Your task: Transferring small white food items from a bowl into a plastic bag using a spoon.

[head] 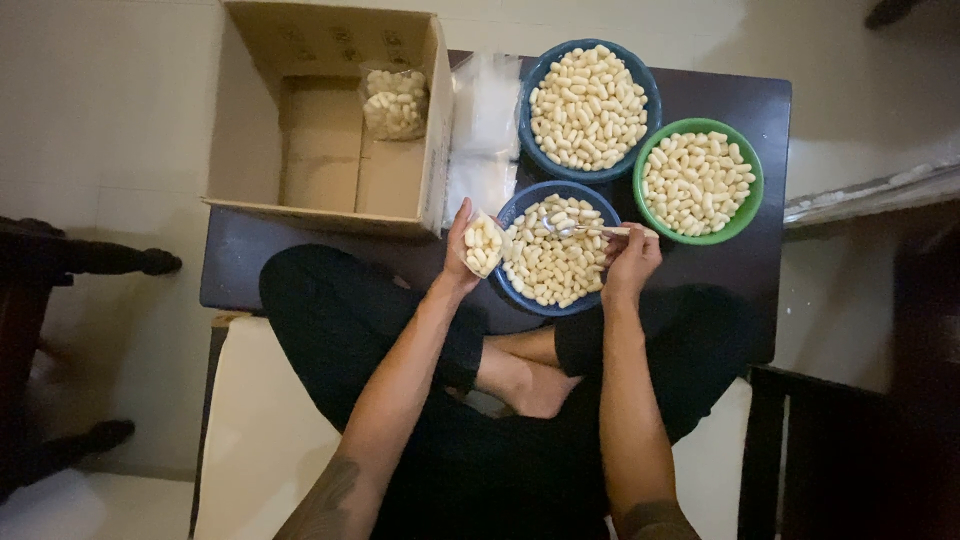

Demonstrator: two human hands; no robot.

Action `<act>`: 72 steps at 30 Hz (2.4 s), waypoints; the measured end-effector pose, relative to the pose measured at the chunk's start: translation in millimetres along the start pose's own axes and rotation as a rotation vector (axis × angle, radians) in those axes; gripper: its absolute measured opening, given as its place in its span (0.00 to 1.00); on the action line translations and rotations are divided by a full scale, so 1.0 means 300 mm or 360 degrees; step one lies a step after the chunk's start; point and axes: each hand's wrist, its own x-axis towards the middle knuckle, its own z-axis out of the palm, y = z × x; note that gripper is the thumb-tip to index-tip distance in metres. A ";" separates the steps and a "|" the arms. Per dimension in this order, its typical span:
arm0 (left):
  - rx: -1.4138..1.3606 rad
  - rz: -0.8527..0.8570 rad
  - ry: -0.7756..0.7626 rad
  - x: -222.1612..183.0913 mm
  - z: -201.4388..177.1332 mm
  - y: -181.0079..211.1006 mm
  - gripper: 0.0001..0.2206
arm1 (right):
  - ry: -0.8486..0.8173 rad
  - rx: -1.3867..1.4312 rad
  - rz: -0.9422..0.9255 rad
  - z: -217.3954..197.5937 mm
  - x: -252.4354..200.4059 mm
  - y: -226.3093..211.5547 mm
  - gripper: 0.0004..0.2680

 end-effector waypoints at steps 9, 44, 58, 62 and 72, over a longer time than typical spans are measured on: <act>0.0112 -0.0021 0.0031 -0.046 0.068 0.030 0.34 | -0.0152 -0.0044 -0.0087 0.007 -0.020 -0.015 0.07; -0.0223 0.0192 -0.0056 0.003 -0.033 0.004 0.22 | -0.0079 -0.0071 -0.0157 -0.031 -0.128 -0.206 0.09; -0.0013 0.0218 -0.0293 -0.067 0.021 0.014 0.28 | -0.0639 -0.0146 -0.0677 -0.007 -0.308 -0.426 0.12; -0.0109 0.0141 -0.0333 -0.008 -0.026 0.017 0.29 | -0.0976 -0.0382 -0.1320 0.024 -0.379 -0.549 0.11; -0.0273 0.0135 -0.0360 -0.123 0.048 0.052 0.28 | -0.0290 -0.0128 -0.0887 -0.076 -0.194 -0.399 0.12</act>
